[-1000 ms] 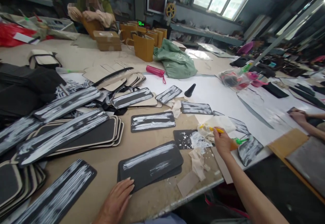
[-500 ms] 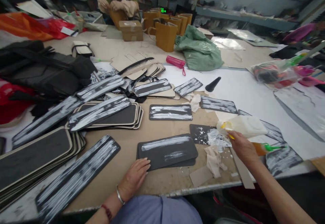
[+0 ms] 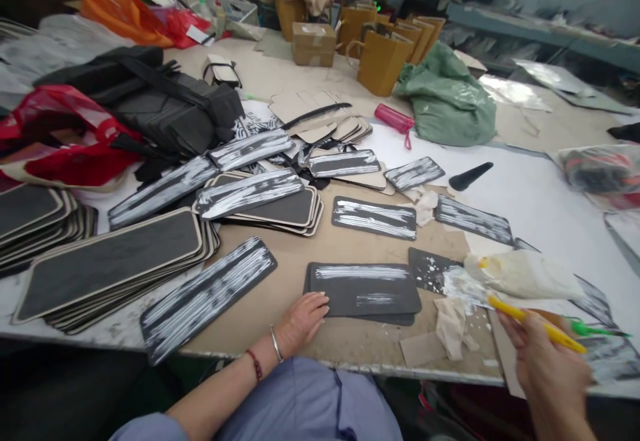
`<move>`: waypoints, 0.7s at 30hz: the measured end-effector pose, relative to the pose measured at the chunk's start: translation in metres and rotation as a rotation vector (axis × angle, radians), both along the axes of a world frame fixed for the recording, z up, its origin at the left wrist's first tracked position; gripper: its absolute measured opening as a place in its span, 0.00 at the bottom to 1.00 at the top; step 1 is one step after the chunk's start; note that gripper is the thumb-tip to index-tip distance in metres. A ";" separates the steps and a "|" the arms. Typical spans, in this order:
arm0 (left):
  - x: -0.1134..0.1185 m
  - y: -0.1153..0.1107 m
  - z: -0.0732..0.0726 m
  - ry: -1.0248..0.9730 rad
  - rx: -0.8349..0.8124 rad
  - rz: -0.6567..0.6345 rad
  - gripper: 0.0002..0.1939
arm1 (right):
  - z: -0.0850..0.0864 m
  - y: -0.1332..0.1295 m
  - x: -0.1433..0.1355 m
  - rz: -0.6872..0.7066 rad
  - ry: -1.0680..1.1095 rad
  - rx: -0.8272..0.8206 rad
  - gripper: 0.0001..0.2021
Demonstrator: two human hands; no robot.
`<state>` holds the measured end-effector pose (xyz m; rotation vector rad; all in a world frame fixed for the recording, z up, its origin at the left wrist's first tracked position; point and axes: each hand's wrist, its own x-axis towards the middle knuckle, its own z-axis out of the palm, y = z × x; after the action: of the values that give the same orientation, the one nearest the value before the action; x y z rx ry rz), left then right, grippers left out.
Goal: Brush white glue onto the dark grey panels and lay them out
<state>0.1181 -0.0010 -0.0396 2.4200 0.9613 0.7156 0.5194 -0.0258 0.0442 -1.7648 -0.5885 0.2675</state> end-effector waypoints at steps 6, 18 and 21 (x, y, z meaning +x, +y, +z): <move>-0.004 -0.003 -0.004 0.061 0.055 -0.006 0.13 | -0.008 0.023 -0.162 0.337 0.485 -0.040 0.18; -0.001 0.005 -0.009 -0.022 0.155 0.016 0.11 | -0.038 0.038 -0.191 0.370 0.481 -0.124 0.19; -0.002 0.006 -0.008 -0.026 0.158 0.002 0.13 | -0.041 0.033 -0.141 0.235 0.357 -0.102 0.19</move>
<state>0.1163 0.0050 -0.0481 2.5382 0.9281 0.8514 0.3786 0.0075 0.0028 -1.6904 -0.5282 0.7703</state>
